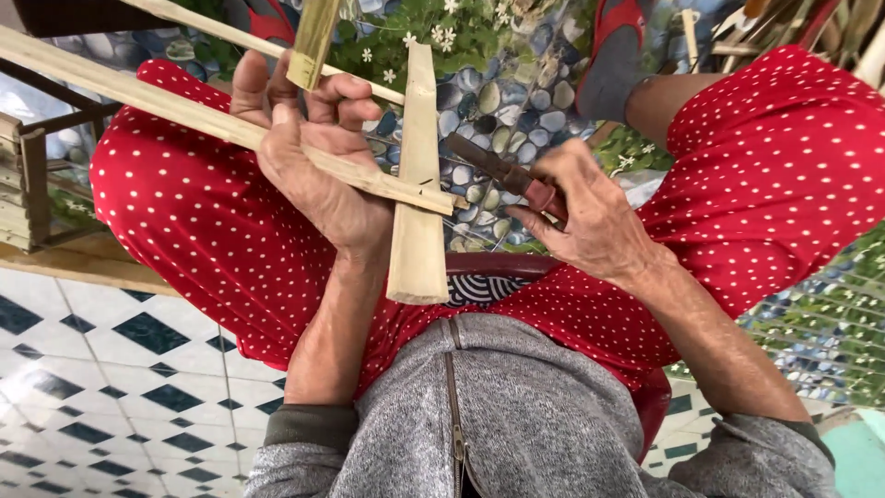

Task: The person assembles a bamboo structure by inserting nails into pre-drilled holes using pliers. They hold the bamboo pieces together and use the pliers to push the nails into place, occasionally adjusting the pieces.

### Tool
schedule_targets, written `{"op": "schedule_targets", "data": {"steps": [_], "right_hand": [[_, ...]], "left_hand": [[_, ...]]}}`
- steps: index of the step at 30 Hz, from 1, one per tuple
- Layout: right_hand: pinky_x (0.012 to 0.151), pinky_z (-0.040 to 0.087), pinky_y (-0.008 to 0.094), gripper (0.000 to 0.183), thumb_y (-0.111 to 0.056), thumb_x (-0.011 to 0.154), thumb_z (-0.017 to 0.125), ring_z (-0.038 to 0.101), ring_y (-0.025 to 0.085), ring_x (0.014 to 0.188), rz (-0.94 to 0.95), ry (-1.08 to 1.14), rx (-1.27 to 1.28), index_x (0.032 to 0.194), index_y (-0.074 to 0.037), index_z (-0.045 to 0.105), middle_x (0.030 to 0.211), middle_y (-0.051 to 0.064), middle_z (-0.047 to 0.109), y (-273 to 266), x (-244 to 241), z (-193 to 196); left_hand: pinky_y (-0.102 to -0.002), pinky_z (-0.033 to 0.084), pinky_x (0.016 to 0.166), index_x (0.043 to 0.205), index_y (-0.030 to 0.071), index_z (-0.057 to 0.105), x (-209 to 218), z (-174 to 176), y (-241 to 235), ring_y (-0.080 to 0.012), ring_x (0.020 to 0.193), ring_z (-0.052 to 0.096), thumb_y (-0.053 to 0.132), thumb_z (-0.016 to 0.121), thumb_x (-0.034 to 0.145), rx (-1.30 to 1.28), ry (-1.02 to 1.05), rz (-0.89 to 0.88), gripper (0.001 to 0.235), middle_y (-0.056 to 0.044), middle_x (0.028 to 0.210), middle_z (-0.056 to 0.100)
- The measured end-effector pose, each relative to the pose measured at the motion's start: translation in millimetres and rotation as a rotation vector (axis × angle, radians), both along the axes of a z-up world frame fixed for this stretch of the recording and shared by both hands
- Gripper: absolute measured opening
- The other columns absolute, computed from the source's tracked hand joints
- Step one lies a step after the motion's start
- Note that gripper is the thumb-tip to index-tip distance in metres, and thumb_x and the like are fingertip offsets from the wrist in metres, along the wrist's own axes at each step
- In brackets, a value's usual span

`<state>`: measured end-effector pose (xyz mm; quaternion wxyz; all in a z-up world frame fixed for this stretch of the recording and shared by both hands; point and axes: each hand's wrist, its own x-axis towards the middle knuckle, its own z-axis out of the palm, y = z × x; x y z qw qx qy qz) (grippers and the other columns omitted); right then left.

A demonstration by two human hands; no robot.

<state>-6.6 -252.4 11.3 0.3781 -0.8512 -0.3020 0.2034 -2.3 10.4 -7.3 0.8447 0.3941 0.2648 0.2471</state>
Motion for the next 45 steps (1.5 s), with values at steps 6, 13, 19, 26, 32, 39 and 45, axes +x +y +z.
{"op": "schedule_targets", "data": {"steps": [6, 13, 19, 26, 32, 39, 45], "right_hand": [[0.059, 0.059, 0.025, 0.046, -0.007, 0.107, 0.071, 0.058, 0.011, 0.064, 0.024, 0.019, 0.014, 0.147, -0.004, 0.05, 0.088, 0.004, 0.06, -6, -2, 0], [0.084, 0.061, 0.041, 0.048, -0.003, 0.096, 0.066, 0.069, 0.034, 0.103, 0.048, 0.096, -0.027, 0.141, -0.002, 0.052, 0.119, 0.021, 0.067, 4, 3, 10], [0.056, 0.042, 0.042, 0.044, -0.014, 0.106, 0.062, 0.047, 0.024, 0.057, -0.064, 0.388, -0.082, 0.146, -0.009, 0.044, 0.092, 0.012, 0.057, 0, -4, 6], [0.069, 0.055, 0.04, 0.053, -0.005, 0.097, 0.066, 0.062, 0.028, 0.081, -0.031, 0.382, -0.034, 0.145, -0.007, 0.044, 0.115, 0.017, 0.061, 9, -11, 17], [0.045, 0.062, 0.026, 0.057, 0.0, 0.097, 0.061, 0.057, 0.016, 0.054, 0.078, 0.304, -0.091, 0.148, -0.005, 0.037, 0.098, 0.01, 0.059, 4, -27, 2], [0.063, 0.061, 0.038, 0.052, -0.012, 0.101, 0.061, 0.065, 0.025, 0.069, -0.179, 0.328, -0.008, 0.147, -0.002, 0.041, 0.128, 0.023, 0.06, 6, -27, 9], [0.047, 0.063, 0.03, 0.046, -0.038, 0.107, 0.049, 0.055, 0.015, 0.046, -0.209, 0.351, 0.02, 0.131, 0.001, 0.043, 0.072, 0.003, 0.05, 28, -1, 7]], "left_hand": [[-0.04, 0.06, 0.075, 0.147, 0.006, 0.05, -1, 4, 0, -0.0368, 0.093, 0.067, 0.017, 0.05, 0.111, 0.01, 0.025, -0.003, 0.038, -0.019, 0.134, 0.056], [-0.042, 0.058, 0.075, 0.147, 0.005, 0.048, -1, 3, -2, -0.0368, 0.094, 0.068, 0.019, 0.052, 0.113, 0.049, 0.026, -0.003, 0.037, -0.017, 0.133, 0.06], [-0.044, 0.059, 0.076, 0.145, 0.007, 0.05, 0, 0, 2, -0.0387, 0.096, 0.066, 0.012, 0.041, 0.116, 0.006, 0.002, -0.015, 0.031, -0.02, 0.135, 0.056], [-0.044, 0.058, 0.077, 0.146, 0.007, 0.051, -2, -5, 3, -0.0393, 0.097, 0.067, 0.014, 0.048, 0.114, 0.018, -0.039, -0.021, 0.033, -0.021, 0.139, 0.057], [-0.044, 0.062, 0.078, 0.146, 0.007, 0.051, 1, 0, 2, -0.0397, 0.099, 0.069, 0.013, 0.048, 0.117, 0.006, -0.064, -0.015, 0.03, -0.024, 0.135, 0.061], [-0.048, 0.06, 0.081, 0.15, 0.009, 0.052, -6, -15, 5, -0.0418, 0.101, 0.067, 0.013, 0.047, 0.12, -0.044, -0.123, -0.018, 0.03, -0.022, 0.144, 0.062], [-0.044, 0.058, 0.082, 0.146, 0.007, 0.054, -2, -6, 4, -0.0387, 0.101, 0.065, 0.018, 0.047, 0.12, 0.0, -0.099, -0.062, 0.029, -0.02, 0.14, 0.061]]}}
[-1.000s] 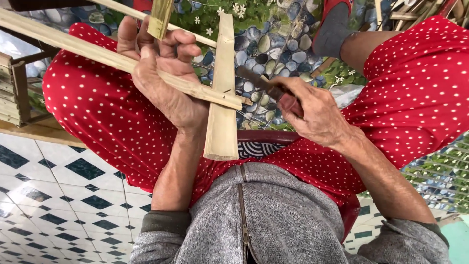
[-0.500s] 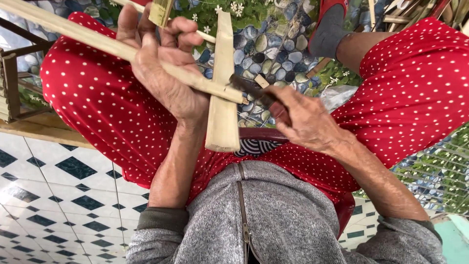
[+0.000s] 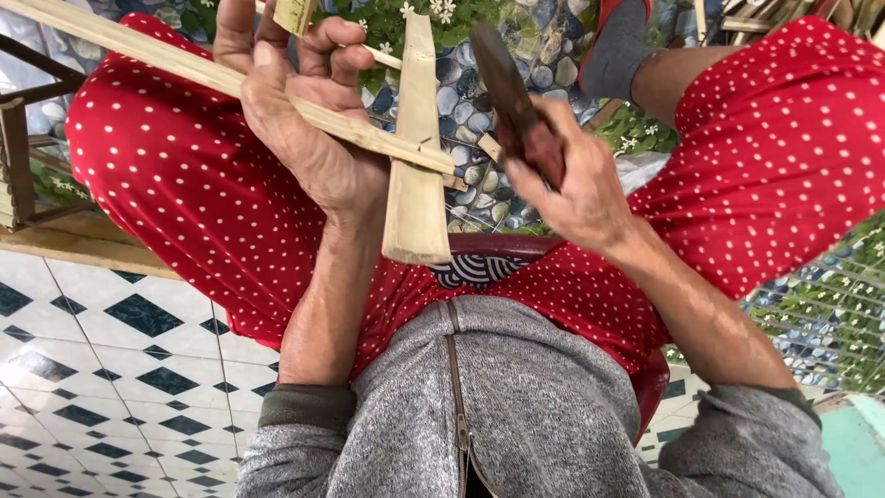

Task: The person assembles a bamboo structure by inserting nails into pre-drilled holes using pliers. They hold the bamboo pieces together and use the pliers to push the nails into place, occasionally adjusting the pieces.

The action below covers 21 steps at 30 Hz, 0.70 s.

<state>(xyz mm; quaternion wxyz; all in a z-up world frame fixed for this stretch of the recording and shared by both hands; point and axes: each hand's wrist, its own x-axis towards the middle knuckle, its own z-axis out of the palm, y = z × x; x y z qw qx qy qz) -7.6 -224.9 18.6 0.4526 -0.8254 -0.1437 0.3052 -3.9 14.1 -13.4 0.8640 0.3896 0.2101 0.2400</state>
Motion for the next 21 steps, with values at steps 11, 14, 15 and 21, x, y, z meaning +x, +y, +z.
{"op": "schedule_targets", "data": {"steps": [11, 14, 15, 21], "right_hand": [[0.073, 0.056, 0.041, 0.044, -0.025, 0.106, 0.058, 0.072, 0.025, 0.081, -0.126, -0.033, 0.035, 0.145, -0.009, 0.044, 0.101, 0.011, 0.072, 15, 27, -2], [0.071, 0.062, 0.039, 0.041, -0.021, 0.107, 0.056, 0.075, 0.023, 0.08, -0.154, -0.005, 0.063, 0.143, -0.01, 0.043, 0.101, 0.011, 0.072, 18, 30, -2], [0.071, 0.066, 0.038, 0.039, -0.019, 0.107, 0.056, 0.078, 0.022, 0.08, -0.171, 0.013, 0.09, 0.142, -0.01, 0.042, 0.106, 0.012, 0.072, 19, 31, -2], [0.077, 0.07, 0.039, 0.032, -0.019, 0.104, 0.058, 0.077, 0.023, 0.082, -0.257, 0.098, 0.253, 0.132, -0.01, 0.045, 0.11, 0.013, 0.071, 28, 39, 0]], "left_hand": [[-0.041, 0.062, 0.095, 0.142, 0.003, 0.058, 8, 4, 5, -0.032, 0.104, 0.069, 0.039, 0.062, 0.108, -0.198, 0.056, -0.076, 0.05, -0.018, 0.132, 0.061], [-0.044, 0.06, 0.105, 0.142, 0.004, 0.061, 9, 3, 7, -0.033, 0.113, 0.067, 0.04, 0.066, 0.108, -0.201, -0.011, -0.126, 0.05, -0.018, 0.137, 0.06], [-0.047, 0.059, 0.109, 0.143, 0.003, 0.062, 10, 4, 8, -0.0347, 0.116, 0.067, 0.039, 0.068, 0.109, -0.205, -0.034, -0.138, 0.05, -0.02, 0.141, 0.059], [-0.044, 0.062, 0.103, 0.141, -0.002, 0.059, 18, 15, 12, -0.0323, 0.11, 0.068, 0.042, 0.069, 0.099, -0.268, 0.07, -0.137, 0.062, -0.02, 0.138, 0.057]]}}
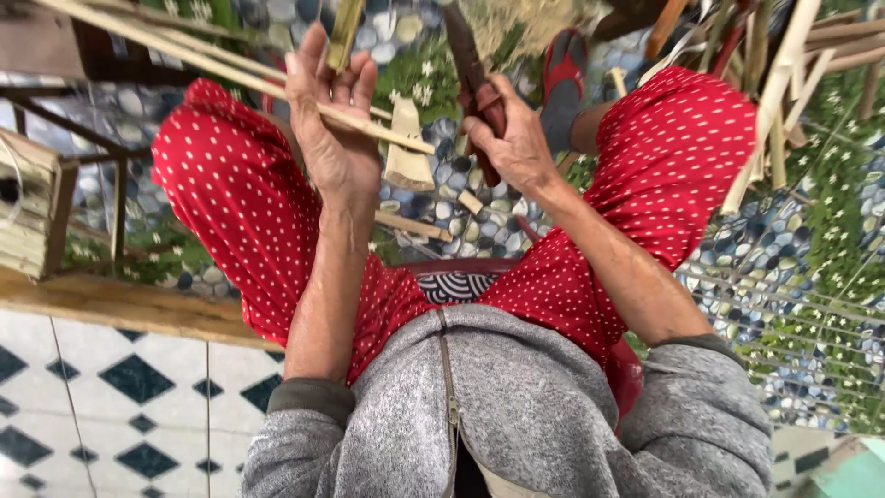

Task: The person assembles a bamboo structure by inserting nails into pre-drilled holes using pliers. They hold the bamboo pieces together and use the pliers to push the nails into place, occasionally adjusting the pieces.

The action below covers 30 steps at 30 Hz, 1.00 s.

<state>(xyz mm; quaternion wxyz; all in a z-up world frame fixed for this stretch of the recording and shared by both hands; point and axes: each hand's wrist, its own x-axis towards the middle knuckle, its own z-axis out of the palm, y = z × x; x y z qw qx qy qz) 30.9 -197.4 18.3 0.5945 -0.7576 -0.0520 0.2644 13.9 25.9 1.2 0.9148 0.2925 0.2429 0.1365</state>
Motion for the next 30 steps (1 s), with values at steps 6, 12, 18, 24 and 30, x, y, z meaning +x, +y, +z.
{"op": "schedule_targets", "data": {"steps": [6, 12, 18, 24, 30], "right_hand": [[0.069, 0.069, 0.034, 0.038, -0.022, 0.101, 0.063, 0.077, 0.018, 0.073, -0.061, 0.038, 0.041, 0.133, -0.007, 0.048, 0.103, 0.01, 0.076, 0, 5, -19], [0.079, 0.056, 0.053, 0.051, -0.028, 0.096, 0.073, 0.074, 0.044, 0.086, -0.11, -0.056, -0.165, 0.14, -0.012, 0.054, 0.101, 0.024, 0.071, 8, 0, -25], [0.071, 0.061, 0.05, 0.048, -0.028, 0.098, 0.07, 0.076, 0.038, 0.076, -0.108, -0.059, -0.092, 0.14, -0.01, 0.052, 0.094, 0.021, 0.072, 10, 4, -23], [0.061, 0.063, 0.035, 0.033, -0.022, 0.096, 0.068, 0.078, 0.025, 0.064, -0.091, 0.021, -0.037, 0.126, -0.014, 0.057, 0.077, 0.01, 0.075, 9, 13, -20], [0.058, 0.067, 0.032, 0.033, -0.021, 0.101, 0.059, 0.076, 0.019, 0.07, -0.07, 0.089, 0.072, 0.13, -0.009, 0.05, 0.096, 0.011, 0.075, 8, 15, -6]], "left_hand": [[-0.039, 0.065, 0.093, 0.134, -0.009, 0.063, 9, 16, -4, -0.0313, 0.101, 0.071, 0.041, 0.07, 0.091, -0.028, 0.12, 0.037, 0.066, -0.022, 0.13, 0.067], [-0.037, 0.064, 0.106, 0.14, -0.002, 0.061, 1, -33, -7, -0.0298, 0.112, 0.073, 0.041, 0.064, 0.105, 0.132, 0.018, -0.013, 0.055, -0.02, 0.144, 0.059], [-0.035, 0.066, 0.101, 0.138, -0.004, 0.062, 0, -15, -10, -0.0292, 0.107, 0.074, 0.035, 0.064, 0.105, 0.145, 0.036, -0.034, 0.051, -0.019, 0.14, 0.061], [-0.036, 0.067, 0.099, 0.134, -0.004, 0.064, -2, -4, -12, -0.0289, 0.109, 0.073, 0.043, 0.064, 0.103, 0.115, 0.057, -0.091, 0.056, -0.019, 0.136, 0.063], [-0.039, 0.068, 0.087, 0.127, -0.014, 0.066, 8, 22, -18, -0.0303, 0.09, 0.075, 0.041, 0.072, 0.088, 0.022, 0.15, -0.091, 0.068, -0.027, 0.119, 0.072]]}}
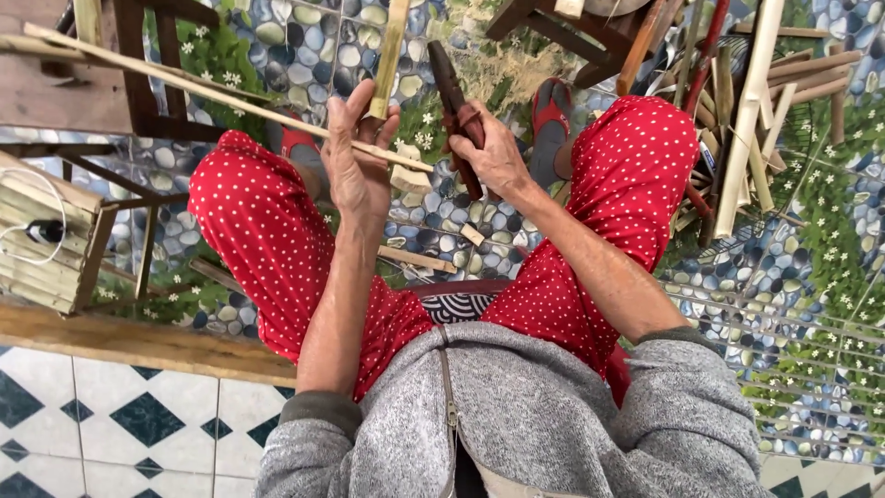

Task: The person assembles a bamboo structure by inserting nails into pre-drilled holes using pliers. They hold the bamboo pieces together and use the pliers to push the nails into place, occasionally adjusting the pieces.

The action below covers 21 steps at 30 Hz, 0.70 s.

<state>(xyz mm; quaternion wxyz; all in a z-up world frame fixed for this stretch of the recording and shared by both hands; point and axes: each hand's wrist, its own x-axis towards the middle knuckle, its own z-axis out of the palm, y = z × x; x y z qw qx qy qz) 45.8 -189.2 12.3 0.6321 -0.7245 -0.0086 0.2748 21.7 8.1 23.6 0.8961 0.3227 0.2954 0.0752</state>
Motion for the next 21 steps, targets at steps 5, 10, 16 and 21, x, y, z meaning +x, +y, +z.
{"op": "schedule_targets", "data": {"steps": [5, 10, 16, 21], "right_hand": [[0.068, 0.067, 0.033, 0.037, -0.02, 0.102, 0.06, 0.075, 0.02, 0.073, -0.015, 0.048, 0.096, 0.134, -0.007, 0.049, 0.099, 0.012, 0.074, 3, -1, -1], [0.075, 0.07, 0.039, 0.029, -0.01, 0.105, 0.057, 0.075, 0.027, 0.082, -0.036, 0.114, 0.288, 0.13, -0.005, 0.045, 0.106, 0.016, 0.072, 1, 6, -4], [0.073, 0.066, 0.034, 0.042, -0.023, 0.103, 0.06, 0.072, 0.02, 0.086, -0.031, 0.04, 0.367, 0.141, -0.013, 0.045, 0.124, 0.014, 0.071, 7, 29, 20], [0.073, 0.069, 0.04, 0.037, -0.008, 0.108, 0.057, 0.073, 0.025, 0.087, 0.028, -0.034, 0.565, 0.143, -0.011, 0.047, 0.148, 0.015, 0.059, 18, 45, 19]], "left_hand": [[-0.04, 0.067, 0.091, 0.129, -0.012, 0.065, -3, -7, 1, -0.0308, 0.094, 0.074, 0.036, 0.072, 0.092, -0.012, -0.034, -0.013, 0.062, -0.025, 0.124, 0.07], [-0.04, 0.067, 0.089, 0.126, -0.01, 0.068, -3, -11, 2, -0.0319, 0.095, 0.075, 0.031, 0.073, 0.094, -0.026, -0.08, -0.023, 0.053, -0.024, 0.12, 0.073], [-0.039, 0.067, 0.089, 0.133, -0.012, 0.062, -3, -11, 3, -0.0326, 0.096, 0.075, 0.024, 0.076, 0.091, -0.017, -0.079, -0.047, 0.057, -0.027, 0.121, 0.07], [-0.038, 0.068, 0.087, 0.127, -0.014, 0.066, -3, -6, 3, -0.0303, 0.091, 0.074, 0.021, 0.079, 0.089, -0.05, -0.088, -0.043, 0.053, -0.022, 0.106, 0.074]]}}
